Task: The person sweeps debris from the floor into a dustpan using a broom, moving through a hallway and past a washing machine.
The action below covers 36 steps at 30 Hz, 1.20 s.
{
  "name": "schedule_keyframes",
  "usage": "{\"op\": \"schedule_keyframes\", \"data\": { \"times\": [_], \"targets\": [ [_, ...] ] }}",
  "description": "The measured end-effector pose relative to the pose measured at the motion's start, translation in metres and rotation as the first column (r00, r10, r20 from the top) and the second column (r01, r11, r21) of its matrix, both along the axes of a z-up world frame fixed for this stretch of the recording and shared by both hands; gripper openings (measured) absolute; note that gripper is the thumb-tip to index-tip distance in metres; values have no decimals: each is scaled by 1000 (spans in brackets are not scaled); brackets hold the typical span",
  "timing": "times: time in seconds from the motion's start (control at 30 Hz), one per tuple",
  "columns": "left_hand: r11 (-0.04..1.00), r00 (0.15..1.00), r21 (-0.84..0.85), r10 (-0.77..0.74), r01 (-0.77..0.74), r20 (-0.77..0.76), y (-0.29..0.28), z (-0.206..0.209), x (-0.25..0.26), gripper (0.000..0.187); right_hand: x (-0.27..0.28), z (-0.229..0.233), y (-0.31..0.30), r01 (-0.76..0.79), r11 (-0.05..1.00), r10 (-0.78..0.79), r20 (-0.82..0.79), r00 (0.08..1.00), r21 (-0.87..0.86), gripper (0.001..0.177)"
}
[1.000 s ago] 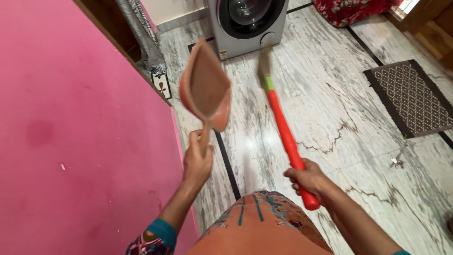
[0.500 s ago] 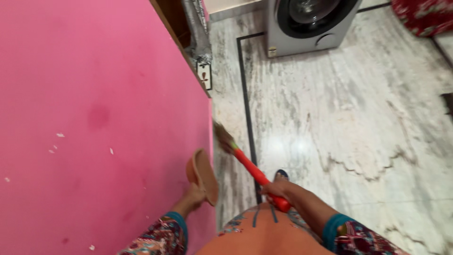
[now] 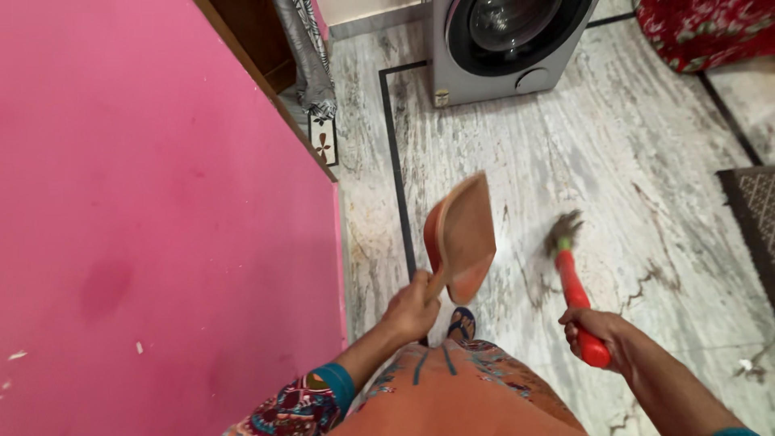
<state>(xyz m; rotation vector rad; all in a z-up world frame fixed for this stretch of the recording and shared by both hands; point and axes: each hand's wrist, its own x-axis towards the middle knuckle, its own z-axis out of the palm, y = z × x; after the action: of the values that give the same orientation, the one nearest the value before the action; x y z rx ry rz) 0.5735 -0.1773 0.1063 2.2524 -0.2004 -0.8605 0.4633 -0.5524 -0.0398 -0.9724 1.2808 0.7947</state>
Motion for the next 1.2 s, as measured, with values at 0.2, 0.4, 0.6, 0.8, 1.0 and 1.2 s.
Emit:
{"op": "schedule_keyframes", "data": {
  "times": [0.2,0.4,0.6,0.8,1.0,1.2],
  "targets": [
    [990,985,-66,133,-126,112,-15,71,55,34,82,119,33,-81,970,117,146,982,-229,17],
    [932,926,-35,362,-360,106,29,34,113,34,145,162,110,-259,943,321,361,875,-210,20],
    [906,868,51,386,-421,313,120,-95,159,43,221,97,170,-232,922,145,280,949,310,14],
    [871,812,143,490,-469,-319,188,-180,180,70,245,-53,212,-152,832,162,27,986,533,20],
    [967,949,218,184,-128,-258,176,-195,221,68,147,-122,130,-258,875,187,207,960,410,28],
    [993,990,4,-121,121,67,125,-132,258,42,117,-106,59,-90,994,79,-158,984,-65,39]
  ]
}}
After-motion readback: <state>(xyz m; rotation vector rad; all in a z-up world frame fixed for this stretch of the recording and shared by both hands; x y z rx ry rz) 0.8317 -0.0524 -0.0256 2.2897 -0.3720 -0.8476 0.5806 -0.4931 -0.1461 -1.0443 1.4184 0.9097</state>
